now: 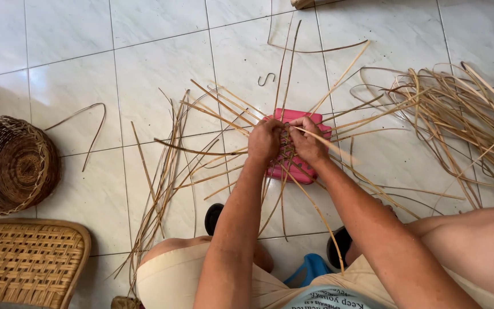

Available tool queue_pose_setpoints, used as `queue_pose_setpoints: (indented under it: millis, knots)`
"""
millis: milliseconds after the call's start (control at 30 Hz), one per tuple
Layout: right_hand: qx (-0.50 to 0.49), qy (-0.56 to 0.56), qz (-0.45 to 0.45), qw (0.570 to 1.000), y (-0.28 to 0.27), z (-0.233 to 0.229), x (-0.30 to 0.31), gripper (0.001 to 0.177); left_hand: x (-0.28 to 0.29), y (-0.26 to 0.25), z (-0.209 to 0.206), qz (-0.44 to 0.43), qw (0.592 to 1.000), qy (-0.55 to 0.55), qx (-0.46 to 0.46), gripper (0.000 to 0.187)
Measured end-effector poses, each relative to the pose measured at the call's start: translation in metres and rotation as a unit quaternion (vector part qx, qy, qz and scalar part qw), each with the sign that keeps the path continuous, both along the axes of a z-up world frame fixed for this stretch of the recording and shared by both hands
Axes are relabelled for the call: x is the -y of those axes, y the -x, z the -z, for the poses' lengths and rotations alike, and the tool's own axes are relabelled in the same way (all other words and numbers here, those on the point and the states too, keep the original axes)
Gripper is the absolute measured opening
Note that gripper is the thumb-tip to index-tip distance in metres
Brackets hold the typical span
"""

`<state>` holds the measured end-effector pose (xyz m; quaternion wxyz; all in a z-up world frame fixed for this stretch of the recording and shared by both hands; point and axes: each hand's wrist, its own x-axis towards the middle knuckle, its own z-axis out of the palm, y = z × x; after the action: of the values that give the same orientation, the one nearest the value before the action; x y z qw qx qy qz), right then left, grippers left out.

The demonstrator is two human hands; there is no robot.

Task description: Weaving thin rattan strips through a plastic jig to create the base of a basket.

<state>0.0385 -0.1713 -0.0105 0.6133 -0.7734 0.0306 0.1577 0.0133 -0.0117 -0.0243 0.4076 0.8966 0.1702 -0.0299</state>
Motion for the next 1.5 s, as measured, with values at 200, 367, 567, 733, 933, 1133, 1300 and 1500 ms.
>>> queue_pose_setpoints:
  millis: [200, 367, 567, 733, 933, 1133, 1300, 1500]
  knots:
    - [0.051, 0.136, -0.071, 0.987, 0.005, -0.036, 0.010, 0.042, -0.003, 0.002, -0.020, 0.100, 0.988, -0.118, -0.002, 0.018]
    - [0.195, 0.313, -0.232, 0.900, -0.012, 0.013, 0.021, 0.048, -0.001, 0.001, -0.014, 0.132, 0.979, -0.157, 0.014, 0.024]
    - [0.290, 0.317, -0.260, 0.864, 0.007, 0.002, 0.014, 0.050, -0.004, 0.006, -0.032, 0.145, 0.980, -0.137, 0.023, 0.023]
    - [0.328, 0.324, -0.260, 0.848, 0.007, 0.008, 0.014, 0.043, -0.010, 0.002, -0.006, 0.130, 0.984, -0.117, 0.027, 0.021]
    - [0.334, 0.331, -0.259, 0.844, 0.013, 0.004, 0.013, 0.039, -0.011, -0.001, -0.004, 0.107, 0.987, -0.116, 0.021, 0.016]
    - [0.345, 0.343, -0.251, 0.837, 0.013, 0.007, 0.015, 0.037, 0.000, -0.002, -0.026, 0.117, 0.982, -0.147, 0.019, 0.014]
    - [0.345, 0.324, -0.251, 0.844, 0.010, 0.020, 0.019, 0.043, -0.019, 0.005, -0.022, 0.104, 0.984, -0.144, 0.005, 0.014]
    - [0.355, 0.324, -0.255, 0.839, 0.010, 0.002, 0.020, 0.043, -0.013, 0.006, -0.019, 0.105, 0.984, -0.139, 0.020, 0.011]
